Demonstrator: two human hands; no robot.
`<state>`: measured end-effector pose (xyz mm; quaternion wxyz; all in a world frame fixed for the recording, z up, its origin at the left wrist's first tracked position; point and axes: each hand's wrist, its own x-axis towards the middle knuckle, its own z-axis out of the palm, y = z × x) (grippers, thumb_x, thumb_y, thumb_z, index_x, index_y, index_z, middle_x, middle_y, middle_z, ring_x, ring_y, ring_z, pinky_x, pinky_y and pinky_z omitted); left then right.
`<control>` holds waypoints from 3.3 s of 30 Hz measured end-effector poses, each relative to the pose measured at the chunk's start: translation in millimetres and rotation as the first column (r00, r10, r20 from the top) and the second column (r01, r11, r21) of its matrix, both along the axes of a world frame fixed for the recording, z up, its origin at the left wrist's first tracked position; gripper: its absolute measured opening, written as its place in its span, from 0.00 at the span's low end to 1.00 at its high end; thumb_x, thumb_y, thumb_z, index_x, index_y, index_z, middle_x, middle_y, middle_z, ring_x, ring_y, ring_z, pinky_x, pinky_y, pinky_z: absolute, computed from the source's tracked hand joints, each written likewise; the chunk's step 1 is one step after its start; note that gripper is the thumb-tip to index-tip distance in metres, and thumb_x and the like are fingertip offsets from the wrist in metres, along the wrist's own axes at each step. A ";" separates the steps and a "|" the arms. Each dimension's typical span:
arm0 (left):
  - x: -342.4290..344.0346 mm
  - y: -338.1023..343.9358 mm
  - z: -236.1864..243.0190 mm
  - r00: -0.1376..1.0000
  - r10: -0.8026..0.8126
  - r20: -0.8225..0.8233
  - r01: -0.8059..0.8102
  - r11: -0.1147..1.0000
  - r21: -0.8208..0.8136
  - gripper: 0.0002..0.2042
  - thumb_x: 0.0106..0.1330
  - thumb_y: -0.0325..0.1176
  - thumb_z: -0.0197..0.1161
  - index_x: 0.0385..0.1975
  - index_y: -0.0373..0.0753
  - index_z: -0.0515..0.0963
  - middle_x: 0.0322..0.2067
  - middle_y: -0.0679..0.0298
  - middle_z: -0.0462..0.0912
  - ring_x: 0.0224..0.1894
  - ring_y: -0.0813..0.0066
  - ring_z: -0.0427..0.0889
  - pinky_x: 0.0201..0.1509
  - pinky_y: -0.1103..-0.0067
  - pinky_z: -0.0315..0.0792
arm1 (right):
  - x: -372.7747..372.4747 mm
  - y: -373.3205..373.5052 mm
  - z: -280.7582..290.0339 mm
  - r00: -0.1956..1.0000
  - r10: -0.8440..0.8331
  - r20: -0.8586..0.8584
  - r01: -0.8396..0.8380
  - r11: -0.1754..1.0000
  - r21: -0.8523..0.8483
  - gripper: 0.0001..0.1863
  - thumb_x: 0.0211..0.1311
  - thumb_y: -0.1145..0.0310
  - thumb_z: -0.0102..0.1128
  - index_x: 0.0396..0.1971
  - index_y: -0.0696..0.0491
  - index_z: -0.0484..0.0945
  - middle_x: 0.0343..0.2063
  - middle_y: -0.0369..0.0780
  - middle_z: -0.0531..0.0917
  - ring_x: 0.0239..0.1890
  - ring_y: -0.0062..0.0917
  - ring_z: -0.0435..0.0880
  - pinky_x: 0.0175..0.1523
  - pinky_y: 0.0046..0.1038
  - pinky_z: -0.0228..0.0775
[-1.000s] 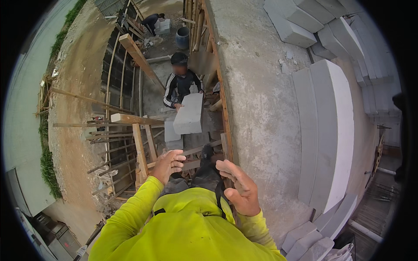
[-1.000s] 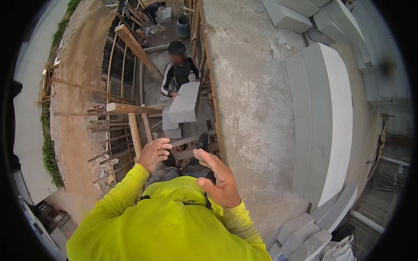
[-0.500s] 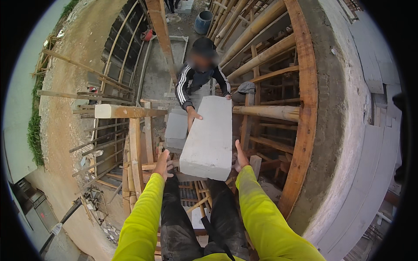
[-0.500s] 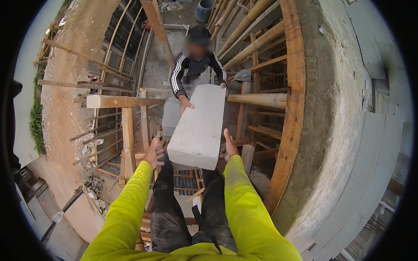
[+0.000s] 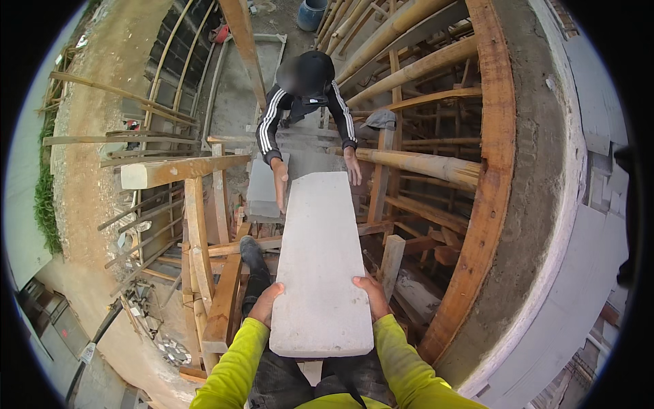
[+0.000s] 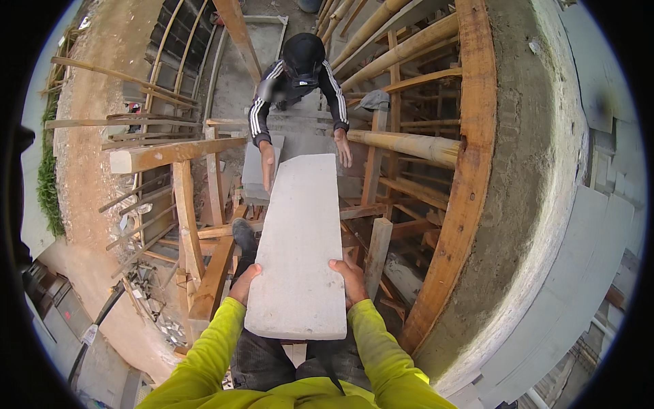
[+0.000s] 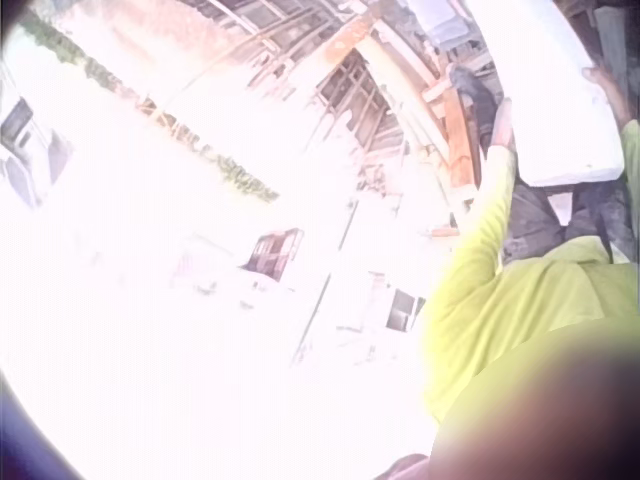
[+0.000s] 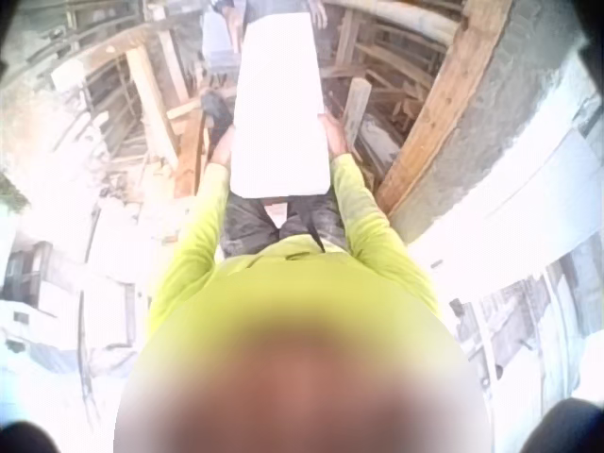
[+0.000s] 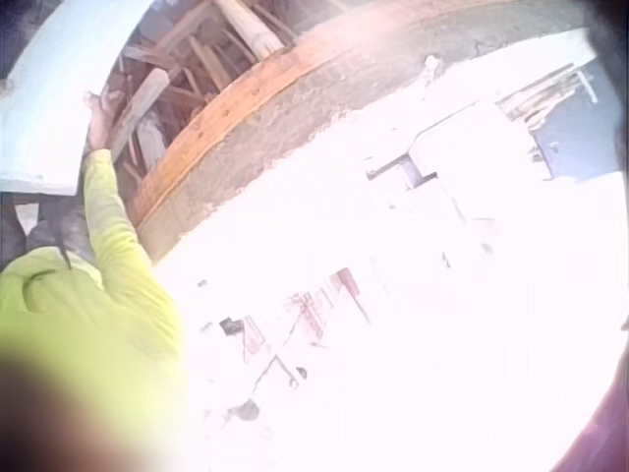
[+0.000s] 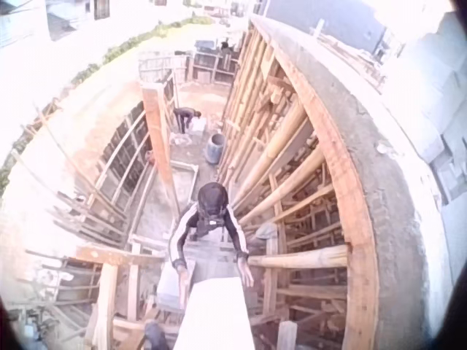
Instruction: The person repeatedly picks up large white concrete blocks from a stack on a rooftop, carries them to the edge, and hands them down to another worker below. The cycle of retrieving, transporting, and passing blocks continues throughout the clip.
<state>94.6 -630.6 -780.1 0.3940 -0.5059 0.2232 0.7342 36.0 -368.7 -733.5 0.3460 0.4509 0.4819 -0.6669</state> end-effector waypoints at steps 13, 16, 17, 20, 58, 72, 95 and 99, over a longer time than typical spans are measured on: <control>69.8 -39.8 241.3 0.980 0.147 -0.133 -0.173 0.962 -0.213 0.31 0.63 0.48 0.59 0.60 0.32 0.68 0.52 0.54 0.78 0.50 0.62 0.80 0.55 0.70 0.74 | 22.7 -50.4 210.4 0.995 0.093 0.047 -0.083 0.978 -0.193 0.44 0.60 0.60 0.62 0.71 0.64 0.52 0.60 0.49 0.71 0.59 0.30 0.73 0.63 0.28 0.64; 43.4 -35.4 287.2 0.927 0.126 -0.352 -0.215 0.951 -0.224 0.32 0.62 0.48 0.59 0.61 0.32 0.67 0.53 0.53 0.77 0.51 0.60 0.79 0.56 0.69 0.74 | 15.2 -48.4 249.1 0.986 0.061 -0.155 -0.083 0.986 -0.145 0.49 0.59 0.60 0.63 0.72 0.66 0.45 0.62 0.51 0.69 0.60 0.30 0.72 0.63 0.27 0.63; 37.5 -33.2 305.7 0.886 0.128 -0.446 -0.247 0.944 -0.220 0.33 0.61 0.48 0.59 0.62 0.31 0.67 0.53 0.53 0.77 0.51 0.59 0.79 0.56 0.69 0.74 | 14.7 -42.8 268.2 0.963 0.057 -0.264 -0.097 0.986 -0.139 0.50 0.59 0.60 0.64 0.72 0.66 0.45 0.62 0.51 0.69 0.60 0.29 0.72 0.63 0.27 0.63; 16.6 -30.2 352.6 0.815 0.045 -0.578 -0.193 0.961 -0.197 0.34 0.59 0.48 0.61 0.60 0.29 0.68 0.52 0.53 0.78 0.51 0.59 0.79 0.54 0.69 0.74 | 21.3 -25.9 330.8 0.881 0.034 -0.472 -0.086 0.992 -0.090 0.50 0.57 0.62 0.65 0.71 0.67 0.46 0.65 0.51 0.66 0.62 0.28 0.69 0.65 0.26 0.60; 24.7 524.9 545.6 -0.015 -0.300 -0.954 0.824 0.536 -0.182 0.58 0.64 0.62 0.58 0.64 0.13 0.28 0.67 0.26 0.31 0.72 0.38 0.34 0.75 0.59 0.36 | 186.9 523.8 580.0 0.901 0.307 -0.306 0.133 0.477 0.869 0.36 0.64 0.48 0.54 0.62 0.63 0.70 0.55 0.47 0.78 0.59 0.31 0.73 0.66 0.24 0.56; -32.4 264.4 368.1 0.194 -0.600 -0.776 0.743 0.606 -0.283 0.22 0.71 0.40 0.56 0.58 0.30 0.73 0.46 0.56 0.84 0.47 0.74 0.82 0.52 0.78 0.75 | 152.1 210.8 499.3 0.237 0.256 -0.937 0.083 0.956 0.282 0.42 0.62 0.48 0.63 0.65 0.64 0.62 0.57 0.57 0.74 0.53 0.43 0.81 0.59 0.42 0.72; 273.5 -117.1 98.6 0.956 -0.110 -0.271 -0.077 0.799 -0.597 0.30 0.71 0.56 0.42 0.70 0.49 0.56 0.66 0.45 0.62 0.67 0.42 0.62 0.66 0.46 0.62 | -82.9 -128.3 -105.7 0.905 -0.384 -0.185 0.426 0.829 0.363 0.66 0.34 0.56 0.78 0.69 0.67 0.43 0.61 0.58 0.64 0.61 0.45 0.70 0.65 0.38 0.64; 188.0 -92.9 96.7 0.768 -0.525 -0.366 0.108 0.669 -0.735 0.30 0.68 0.54 0.49 0.68 0.46 0.61 0.64 0.45 0.64 0.64 0.42 0.66 0.62 0.51 0.68 | -56.6 -102.3 23.9 0.931 -0.311 -0.191 0.335 0.935 0.113 0.58 0.39 0.60 0.78 0.64 0.67 0.47 0.56 0.57 0.68 0.56 0.42 0.74 0.59 0.37 0.71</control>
